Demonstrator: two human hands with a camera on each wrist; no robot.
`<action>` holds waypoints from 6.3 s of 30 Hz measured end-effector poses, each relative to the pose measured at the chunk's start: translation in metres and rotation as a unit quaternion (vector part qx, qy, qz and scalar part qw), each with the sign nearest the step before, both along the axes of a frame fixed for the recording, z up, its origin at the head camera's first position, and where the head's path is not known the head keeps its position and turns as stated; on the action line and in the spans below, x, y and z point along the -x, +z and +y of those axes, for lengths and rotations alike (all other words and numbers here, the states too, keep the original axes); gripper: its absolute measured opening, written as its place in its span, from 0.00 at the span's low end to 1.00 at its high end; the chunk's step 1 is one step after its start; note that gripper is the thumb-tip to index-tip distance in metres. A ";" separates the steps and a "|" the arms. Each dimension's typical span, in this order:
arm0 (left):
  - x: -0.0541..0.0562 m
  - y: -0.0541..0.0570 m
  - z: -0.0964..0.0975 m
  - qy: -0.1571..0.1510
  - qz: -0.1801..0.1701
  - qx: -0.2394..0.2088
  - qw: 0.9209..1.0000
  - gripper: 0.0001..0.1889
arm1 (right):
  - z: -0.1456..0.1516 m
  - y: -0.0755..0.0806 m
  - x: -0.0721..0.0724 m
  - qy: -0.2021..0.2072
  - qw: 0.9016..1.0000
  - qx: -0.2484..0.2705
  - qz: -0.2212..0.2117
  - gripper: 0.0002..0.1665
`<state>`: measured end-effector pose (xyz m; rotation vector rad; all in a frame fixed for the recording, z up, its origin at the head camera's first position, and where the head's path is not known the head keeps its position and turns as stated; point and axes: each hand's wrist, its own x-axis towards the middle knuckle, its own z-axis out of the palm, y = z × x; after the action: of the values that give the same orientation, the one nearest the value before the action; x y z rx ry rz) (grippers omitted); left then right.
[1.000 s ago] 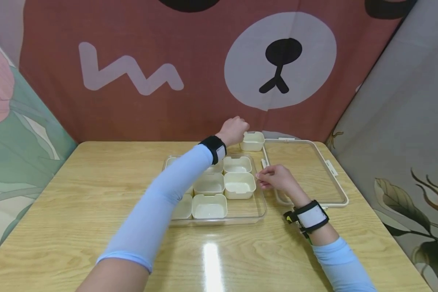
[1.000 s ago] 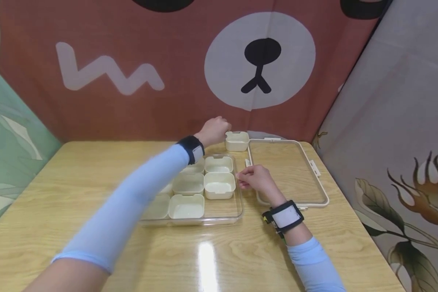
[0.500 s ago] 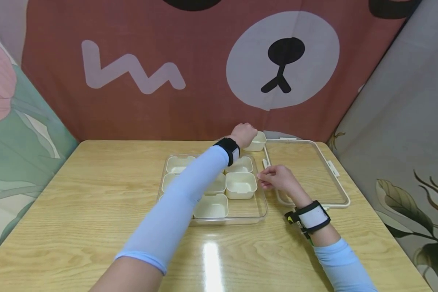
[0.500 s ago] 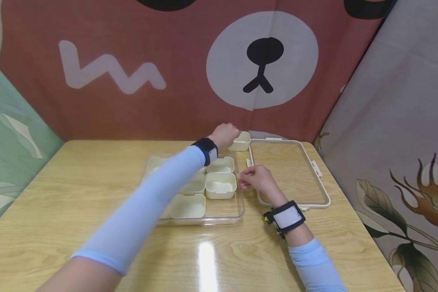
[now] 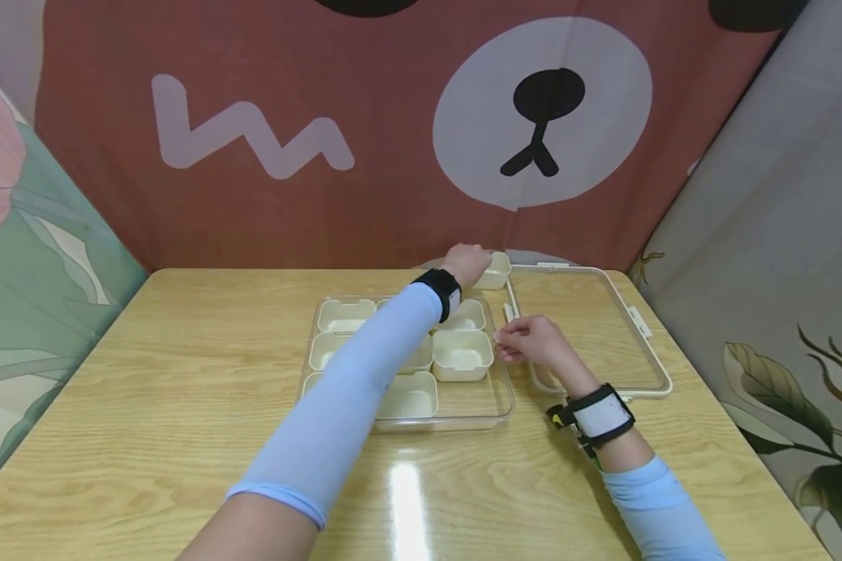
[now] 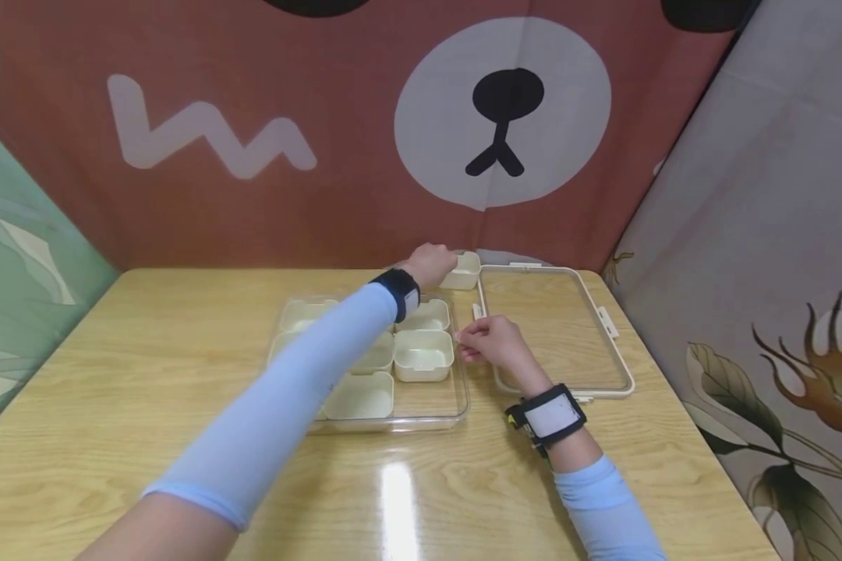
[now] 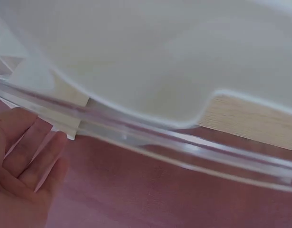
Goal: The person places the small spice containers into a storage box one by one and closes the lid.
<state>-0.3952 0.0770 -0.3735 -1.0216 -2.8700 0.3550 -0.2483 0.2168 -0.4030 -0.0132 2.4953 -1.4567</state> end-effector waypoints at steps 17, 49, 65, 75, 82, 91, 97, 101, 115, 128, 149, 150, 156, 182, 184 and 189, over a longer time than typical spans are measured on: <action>-0.002 0.001 0.003 -0.018 0.027 -0.029 0.999 0.13 | 0.001 0.000 0.000 0.002 1.000 -0.004 0.002 0.16; -0.049 0.048 -0.011 -0.045 0.047 -0.084 0.994 0.02 | 0.003 0.001 -0.003 0.017 1.000 -0.004 0.010 0.18; -0.110 0.072 -0.037 -0.137 0.087 -0.107 0.981 0.09 | 0.003 0.003 -0.002 0.025 1.000 -0.006 0.013 0.19; -0.141 0.073 -0.050 -0.163 0.115 -0.086 0.976 0.12 | 0.003 0.001 -0.004 0.024 1.000 -0.012 0.013 0.22; -0.163 0.070 -0.061 -0.186 0.125 -0.079 0.971 0.13 | 0.002 -0.001 -0.004 0.031 0.999 0.008 0.019 0.21; -0.182 0.058 -0.077 -0.213 0.145 -0.093 0.962 0.13 | 0.003 0.001 -0.004 0.006 0.998 -0.039 0.040 0.15; -0.197 0.054 -0.086 -0.224 0.137 -0.083 0.961 0.12 | 0.004 0.002 -0.003 0.015 0.994 -0.090 0.057 0.15; -0.209 0.050 -0.092 -0.244 0.129 -0.088 0.957 0.11 | 0.005 0.003 -0.002 0.018 0.988 -0.134 0.078 0.17; -0.234 0.035 -0.105 -0.269 0.112 -0.075 0.954 0.10 | 0.003 0.004 -0.003 0.029 0.997 -0.062 0.038 0.21; -0.242 0.023 -0.106 -0.260 0.079 -0.057 0.961 0.07 | 0.002 -0.001 -0.002 0.024 0.999 -0.013 0.019 0.18; -0.244 0.010 -0.104 -0.272 0.082 -0.031 0.958 0.09 | 0.001 0.002 -0.002 0.025 1.000 0.003 0.013 0.19; -0.244 0.010 -0.104 -0.271 0.081 -0.030 0.959 0.09 | 0.001 0.002 -0.002 0.026 1.000 0.004 0.013 0.19; -0.243 0.013 -0.103 -0.269 0.069 -0.027 0.960 0.11 | 0.001 0.002 -0.001 0.023 1.000 0.008 0.011 0.19; -0.239 0.024 -0.103 -0.278 0.005 0.001 0.960 0.11 | 0.000 0.002 -0.002 0.032 0.999 0.005 0.015 0.20; -0.240 0.025 -0.103 -0.279 0.000 0.005 0.960 0.10 | 0.000 0.002 -0.003 0.029 1.000 0.004 0.013 0.20; -0.241 0.027 -0.105 -0.274 -0.009 0.014 0.962 0.09 | -0.001 0.004 -0.003 0.029 0.999 -0.003 0.013 0.20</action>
<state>-0.1540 -0.0278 -0.3463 -1.7546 -2.4506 0.3359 -0.2448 0.2162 -0.3993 -0.1029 2.4970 -1.4359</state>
